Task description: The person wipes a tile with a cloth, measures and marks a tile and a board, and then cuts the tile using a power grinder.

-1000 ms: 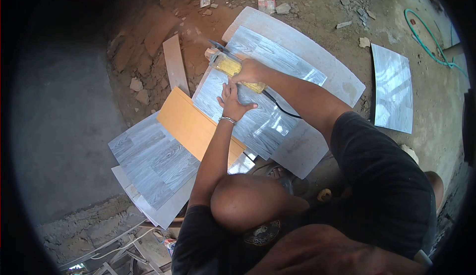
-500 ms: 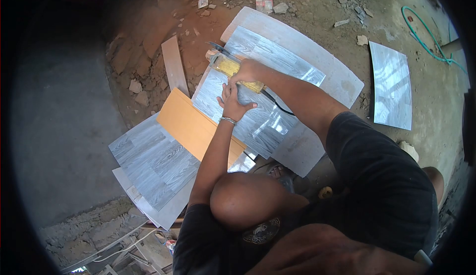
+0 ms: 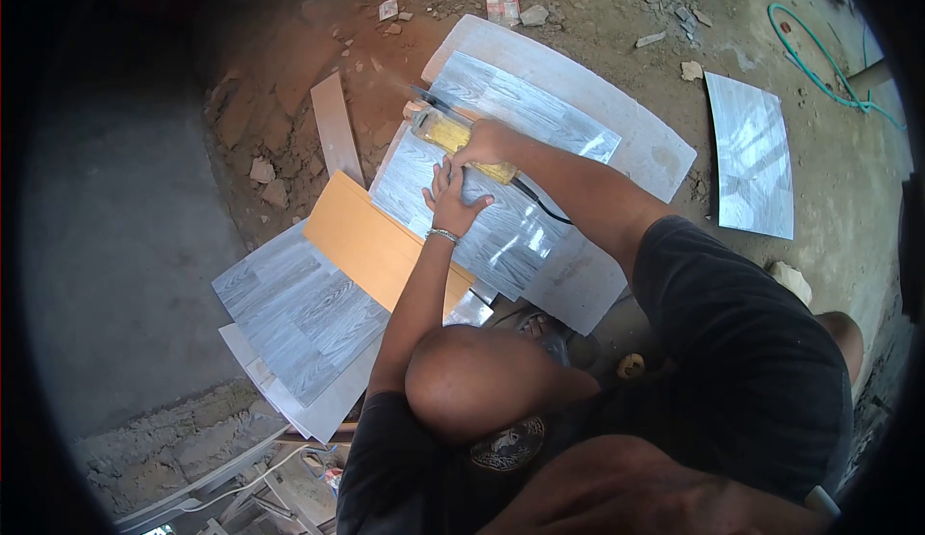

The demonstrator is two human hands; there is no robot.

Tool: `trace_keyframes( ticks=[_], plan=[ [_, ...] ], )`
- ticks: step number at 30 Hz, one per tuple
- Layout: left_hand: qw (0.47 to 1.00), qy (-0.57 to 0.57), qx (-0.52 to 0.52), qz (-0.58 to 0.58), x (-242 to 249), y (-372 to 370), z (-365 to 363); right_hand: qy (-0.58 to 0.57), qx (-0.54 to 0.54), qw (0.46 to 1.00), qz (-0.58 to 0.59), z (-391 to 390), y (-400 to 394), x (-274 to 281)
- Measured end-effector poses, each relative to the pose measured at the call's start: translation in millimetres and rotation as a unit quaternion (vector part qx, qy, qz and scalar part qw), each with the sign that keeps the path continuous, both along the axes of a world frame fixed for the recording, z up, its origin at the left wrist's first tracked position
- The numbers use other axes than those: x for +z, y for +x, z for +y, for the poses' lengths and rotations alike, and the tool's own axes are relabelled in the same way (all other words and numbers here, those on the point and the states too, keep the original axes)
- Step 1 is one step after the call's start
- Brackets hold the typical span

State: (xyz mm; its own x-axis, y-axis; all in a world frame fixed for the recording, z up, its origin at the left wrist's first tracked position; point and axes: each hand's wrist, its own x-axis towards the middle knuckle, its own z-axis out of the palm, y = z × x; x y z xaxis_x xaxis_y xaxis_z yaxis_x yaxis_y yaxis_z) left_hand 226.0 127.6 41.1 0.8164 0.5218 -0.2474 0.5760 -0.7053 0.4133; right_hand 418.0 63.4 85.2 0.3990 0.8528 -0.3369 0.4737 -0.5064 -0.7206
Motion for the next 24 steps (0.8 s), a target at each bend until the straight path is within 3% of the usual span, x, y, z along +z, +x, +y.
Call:
trace_keyframes(
  ticks=[24],
  plan=[
    [1.0,0.017,-0.016,-0.019,-20,-11,-29,0.002,-0.005,1.0,-0.001,-45,-6,-5]
  ],
)
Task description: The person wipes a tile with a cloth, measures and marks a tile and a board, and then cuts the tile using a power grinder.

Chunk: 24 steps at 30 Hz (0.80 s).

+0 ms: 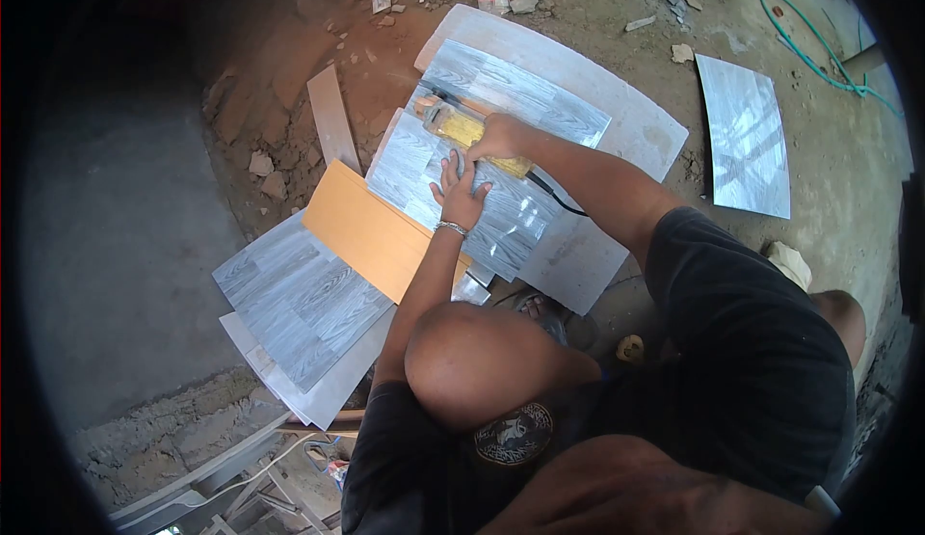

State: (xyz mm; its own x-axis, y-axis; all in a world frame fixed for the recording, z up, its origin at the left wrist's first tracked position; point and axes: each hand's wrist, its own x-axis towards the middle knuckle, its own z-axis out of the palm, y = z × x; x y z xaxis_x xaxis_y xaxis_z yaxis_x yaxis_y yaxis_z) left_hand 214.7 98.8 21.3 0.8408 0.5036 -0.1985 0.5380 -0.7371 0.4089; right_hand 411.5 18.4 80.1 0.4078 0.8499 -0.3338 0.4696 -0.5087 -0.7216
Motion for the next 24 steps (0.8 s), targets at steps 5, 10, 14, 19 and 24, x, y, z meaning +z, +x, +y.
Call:
trace_keyframes(
  ticks=[5,10,14,19,24],
  plan=[
    [1.0,0.002,-0.011,0.012,2,-2,-6,-0.009,0.007,1.0,0.002,-11,0,-1],
    [1.0,0.01,-0.026,0.012,1,-5,-10,-0.006,-0.002,1.0,-0.019,-18,-2,-5],
    [0.999,0.009,-0.039,0.022,1,-5,-14,-0.017,-0.005,1.0,0.012,-27,-2,1],
    [0.999,-0.039,-0.01,-0.028,9,-13,-36,0.025,-0.031,0.999,0.001,-42,-9,-11],
    [0.98,0.039,-0.091,0.172,53,-14,-61,0.022,-0.033,0.999,0.003,-60,-13,-12]
  ],
)
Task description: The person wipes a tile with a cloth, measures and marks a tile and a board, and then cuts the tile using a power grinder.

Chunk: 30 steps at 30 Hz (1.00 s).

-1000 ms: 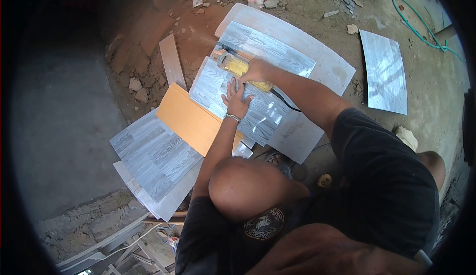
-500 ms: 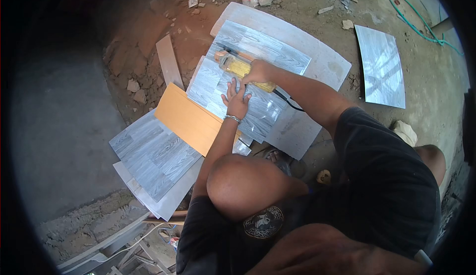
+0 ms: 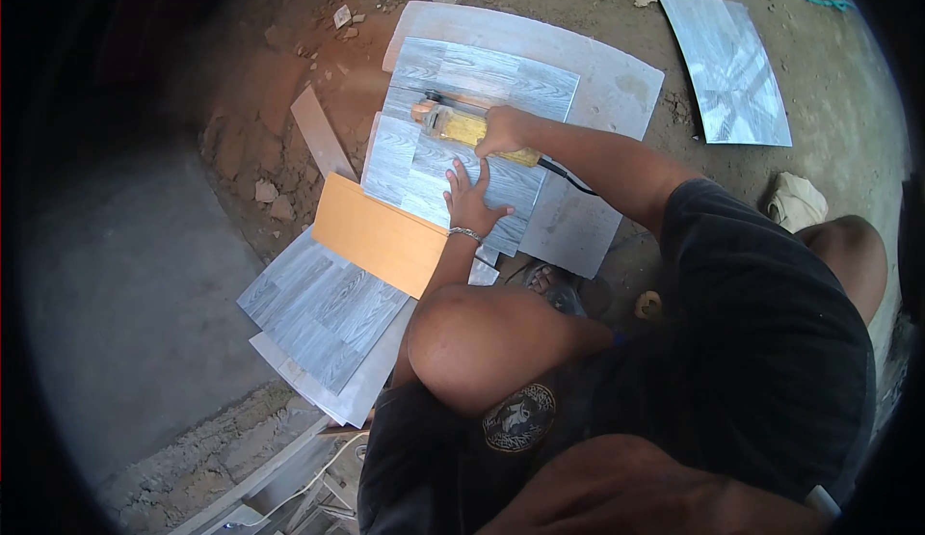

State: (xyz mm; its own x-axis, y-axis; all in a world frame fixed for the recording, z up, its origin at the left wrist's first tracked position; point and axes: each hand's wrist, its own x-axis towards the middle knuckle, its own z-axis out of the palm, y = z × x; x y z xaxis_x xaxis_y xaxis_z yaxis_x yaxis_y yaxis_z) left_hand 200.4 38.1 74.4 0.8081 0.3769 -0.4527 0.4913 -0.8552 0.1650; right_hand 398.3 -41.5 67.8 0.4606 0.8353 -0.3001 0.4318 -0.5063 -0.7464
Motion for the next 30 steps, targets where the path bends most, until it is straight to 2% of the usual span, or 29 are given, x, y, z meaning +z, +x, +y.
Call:
trace_keyframes(
  ticks=[4,6,12,14,17,30],
  plan=[
    [0.989,-0.068,-0.115,0.056,10,-3,19,0.004,-0.012,0.999,0.032,-8,0,0],
    [0.989,-0.019,-0.127,0.076,7,-6,12,0.002,-0.011,0.999,0.037,-7,0,2],
    [0.992,-0.032,-0.119,0.028,-7,-15,20,-0.003,-0.006,0.999,0.045,-8,1,2],
    [0.997,0.005,-0.053,0.061,10,-9,11,-0.01,-0.003,0.999,0.045,-10,0,2],
    [0.997,0.011,-0.013,0.077,17,-6,8,-0.028,0.003,0.998,0.049,-17,0,6],
    [0.997,0.0,-0.032,0.073,7,-9,16,-0.024,-0.011,0.999,0.034,-43,-4,3]
  ],
)
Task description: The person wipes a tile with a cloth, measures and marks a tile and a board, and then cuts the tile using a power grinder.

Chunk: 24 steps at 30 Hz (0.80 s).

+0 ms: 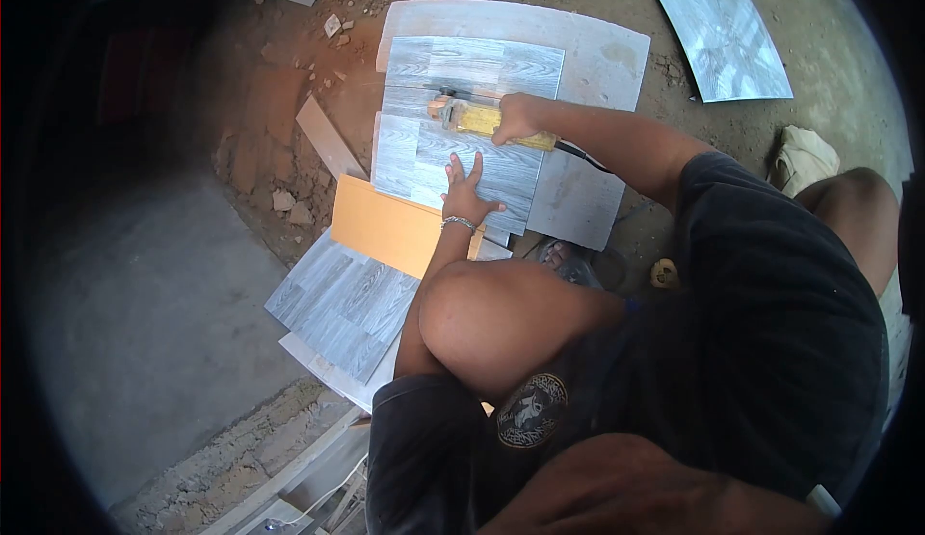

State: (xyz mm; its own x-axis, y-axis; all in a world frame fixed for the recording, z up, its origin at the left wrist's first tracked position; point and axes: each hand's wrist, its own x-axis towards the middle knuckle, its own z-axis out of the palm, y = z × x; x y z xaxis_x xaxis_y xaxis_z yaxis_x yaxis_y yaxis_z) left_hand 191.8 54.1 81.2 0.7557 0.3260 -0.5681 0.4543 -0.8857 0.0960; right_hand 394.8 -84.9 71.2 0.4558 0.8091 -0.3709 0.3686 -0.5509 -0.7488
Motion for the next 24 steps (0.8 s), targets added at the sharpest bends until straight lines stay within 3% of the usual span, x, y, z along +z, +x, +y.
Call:
trace_keyframes(
  ticks=[24],
  plan=[
    [1.0,0.008,0.0,0.003,2,0,-2,-0.022,-0.015,1.0,-0.005,-65,-13,5]
  ],
)
